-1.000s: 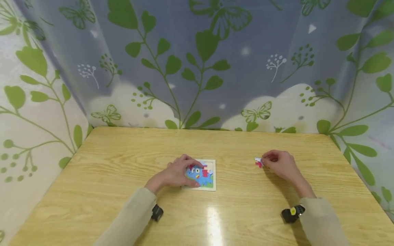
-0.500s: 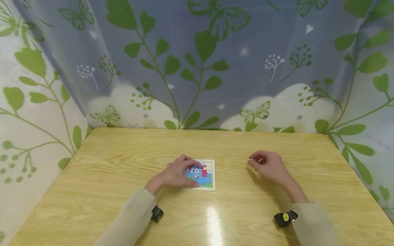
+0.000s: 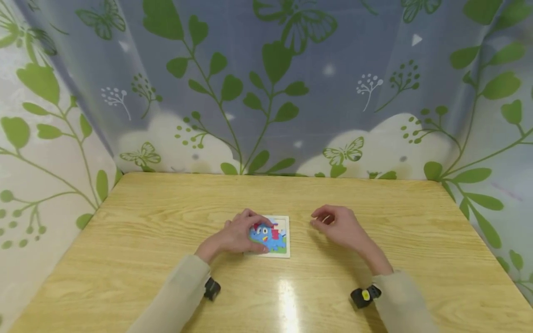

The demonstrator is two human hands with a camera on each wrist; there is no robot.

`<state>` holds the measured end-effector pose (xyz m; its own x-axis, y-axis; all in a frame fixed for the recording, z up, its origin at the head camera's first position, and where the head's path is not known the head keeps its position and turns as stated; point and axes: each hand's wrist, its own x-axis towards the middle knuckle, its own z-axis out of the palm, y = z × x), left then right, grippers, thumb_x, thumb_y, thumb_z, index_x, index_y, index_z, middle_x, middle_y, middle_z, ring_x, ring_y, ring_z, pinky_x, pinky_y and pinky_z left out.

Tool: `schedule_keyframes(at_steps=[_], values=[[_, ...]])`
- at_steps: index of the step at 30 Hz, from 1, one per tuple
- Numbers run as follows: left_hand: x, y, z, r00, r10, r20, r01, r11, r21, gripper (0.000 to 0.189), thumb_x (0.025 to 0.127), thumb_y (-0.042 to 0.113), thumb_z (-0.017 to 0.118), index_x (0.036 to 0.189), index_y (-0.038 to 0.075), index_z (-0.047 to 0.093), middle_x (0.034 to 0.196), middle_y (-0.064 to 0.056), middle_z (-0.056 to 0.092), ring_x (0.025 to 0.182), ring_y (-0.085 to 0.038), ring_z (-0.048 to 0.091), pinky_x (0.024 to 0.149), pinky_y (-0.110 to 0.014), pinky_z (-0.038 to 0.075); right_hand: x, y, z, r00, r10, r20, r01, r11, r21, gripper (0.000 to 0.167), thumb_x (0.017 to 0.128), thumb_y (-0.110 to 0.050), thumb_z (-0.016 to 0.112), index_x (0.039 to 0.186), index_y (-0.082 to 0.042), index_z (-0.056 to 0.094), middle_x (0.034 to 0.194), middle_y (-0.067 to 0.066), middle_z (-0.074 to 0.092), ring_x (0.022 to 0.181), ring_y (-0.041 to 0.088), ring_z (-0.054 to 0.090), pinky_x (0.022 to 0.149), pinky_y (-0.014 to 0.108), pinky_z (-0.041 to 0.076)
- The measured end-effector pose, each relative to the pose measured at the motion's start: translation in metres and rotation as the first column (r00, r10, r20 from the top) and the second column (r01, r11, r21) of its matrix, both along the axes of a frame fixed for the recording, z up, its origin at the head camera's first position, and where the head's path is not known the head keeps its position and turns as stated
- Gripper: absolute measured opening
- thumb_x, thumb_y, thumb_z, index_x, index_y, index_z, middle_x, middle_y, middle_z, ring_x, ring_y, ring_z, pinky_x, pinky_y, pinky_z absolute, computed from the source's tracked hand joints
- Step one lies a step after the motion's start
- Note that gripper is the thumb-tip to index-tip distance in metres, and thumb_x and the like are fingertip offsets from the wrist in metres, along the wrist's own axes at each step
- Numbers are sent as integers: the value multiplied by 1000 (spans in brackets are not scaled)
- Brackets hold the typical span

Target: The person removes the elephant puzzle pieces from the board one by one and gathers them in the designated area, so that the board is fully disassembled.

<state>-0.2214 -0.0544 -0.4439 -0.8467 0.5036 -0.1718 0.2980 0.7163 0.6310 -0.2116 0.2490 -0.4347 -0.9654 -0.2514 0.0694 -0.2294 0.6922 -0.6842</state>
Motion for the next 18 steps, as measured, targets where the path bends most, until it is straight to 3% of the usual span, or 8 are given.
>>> schedule_keyframes(at_steps=[18], values=[[-2,0,-1,1000,6,6,-6,1000,-18,53,81,40,86,129,32,64,134,-4,49,119,-26,44,92,-46,30,-4,-39,-9,988,129,81,-128,992,-22,15,93,-18,73,105,-10,73,93,3,72,81,13,63,66,26,51]])
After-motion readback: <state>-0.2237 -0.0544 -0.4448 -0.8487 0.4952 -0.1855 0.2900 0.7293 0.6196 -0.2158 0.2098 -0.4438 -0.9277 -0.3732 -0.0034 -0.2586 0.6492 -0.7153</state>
